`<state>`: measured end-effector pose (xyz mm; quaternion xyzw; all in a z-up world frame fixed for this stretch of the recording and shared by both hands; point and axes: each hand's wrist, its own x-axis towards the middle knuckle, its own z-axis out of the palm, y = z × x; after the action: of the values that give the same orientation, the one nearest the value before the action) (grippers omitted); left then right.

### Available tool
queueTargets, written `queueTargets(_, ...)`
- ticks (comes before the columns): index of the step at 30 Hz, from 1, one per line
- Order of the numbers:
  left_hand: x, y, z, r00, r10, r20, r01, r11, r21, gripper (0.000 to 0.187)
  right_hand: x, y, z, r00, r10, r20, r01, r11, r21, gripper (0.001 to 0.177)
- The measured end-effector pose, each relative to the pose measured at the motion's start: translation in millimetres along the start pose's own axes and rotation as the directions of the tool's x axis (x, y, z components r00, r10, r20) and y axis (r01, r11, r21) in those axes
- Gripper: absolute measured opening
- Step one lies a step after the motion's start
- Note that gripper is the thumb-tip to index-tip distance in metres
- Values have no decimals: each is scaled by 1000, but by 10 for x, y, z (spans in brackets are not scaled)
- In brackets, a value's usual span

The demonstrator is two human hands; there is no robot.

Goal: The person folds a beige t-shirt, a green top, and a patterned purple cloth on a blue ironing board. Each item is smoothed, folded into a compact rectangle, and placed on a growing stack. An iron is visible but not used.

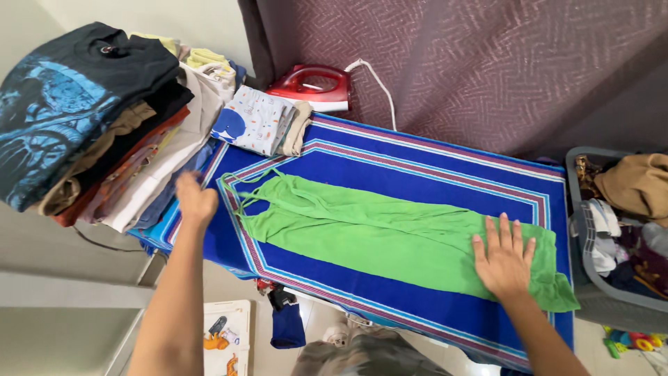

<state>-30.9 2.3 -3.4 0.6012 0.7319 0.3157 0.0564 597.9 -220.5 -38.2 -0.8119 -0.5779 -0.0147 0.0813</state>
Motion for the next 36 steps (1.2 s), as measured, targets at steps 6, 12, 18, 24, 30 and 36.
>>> queueTargets(6,-692,1212,611,902,419,-99,-428,899,-96,65,221,-766,-48,959,-253,-124,269,954,132,64)
queueTargets(12,-1771,2622,1171,630,656,415,-689,719,-90,65,241,-1692,128,930,-366,-26,366,926,88,63)
queueTargets(18,-1434,2082,795,694,467,548,-648,736,194,67,134,-728,75,977,-215,1,215,976,-33,71)
queueTargets(24,-957,1409,352,839,341,425,-490,812,317,66,-17,332,46,995,-8,-102,0,996,-84,77)
queueTargets(30,-1101,1781,593,823,506,258,-568,720,398,71,110,-209,-61,980,-122,-156,123,992,0,69)
queueTargets(36,-1862,2610,1030,637,647,419,-726,687,44,62,45,-1452,7,917,-385,-107,398,905,152,64)
